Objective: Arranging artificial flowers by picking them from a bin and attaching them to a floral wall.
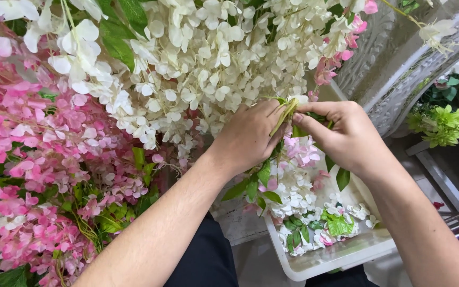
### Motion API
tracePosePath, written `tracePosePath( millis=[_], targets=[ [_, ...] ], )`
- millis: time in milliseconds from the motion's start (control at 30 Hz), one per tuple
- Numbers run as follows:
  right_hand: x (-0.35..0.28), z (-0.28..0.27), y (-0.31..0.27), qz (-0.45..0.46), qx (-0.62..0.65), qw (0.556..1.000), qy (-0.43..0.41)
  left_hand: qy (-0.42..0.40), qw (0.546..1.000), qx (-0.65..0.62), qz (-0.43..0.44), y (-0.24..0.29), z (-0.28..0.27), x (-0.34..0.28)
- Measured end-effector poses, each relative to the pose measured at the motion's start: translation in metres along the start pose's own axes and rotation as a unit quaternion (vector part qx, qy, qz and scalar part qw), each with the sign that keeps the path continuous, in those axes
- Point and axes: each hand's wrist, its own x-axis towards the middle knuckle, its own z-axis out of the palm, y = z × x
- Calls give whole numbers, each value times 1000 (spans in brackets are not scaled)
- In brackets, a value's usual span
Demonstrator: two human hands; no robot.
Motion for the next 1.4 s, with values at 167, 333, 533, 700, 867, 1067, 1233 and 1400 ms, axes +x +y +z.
tracePosePath(
  millis=[167,333,533,700,867,1067,1233,1400],
  targets=[
    [-5,-3,-14,74,61,995,-19,-9,1000,-1,16,2,3,-1],
    [-16,5,-5,58,-12,998,26,-24,998,-57,-20,6,7,0],
    [-21,26,23,-79,-100,979,161,4,993,-108,-37,10,9,1],
    [-20,35,36,-123,-241,940,207,18,991,-124,-40,12,6,0],
    [-24,39,41,-186,-378,876,234,13,993,-117,-25,6,8,-5],
    [-28,24,34,-215,-328,896,207,-1,990,-144,-9,17,2,-3],
    [-30,29,35,-225,-289,902,230,13,987,-158,-15,23,7,-1],
    [-32,39,41,-176,-306,893,280,54,978,-191,-71,28,16,1]
  ],
)
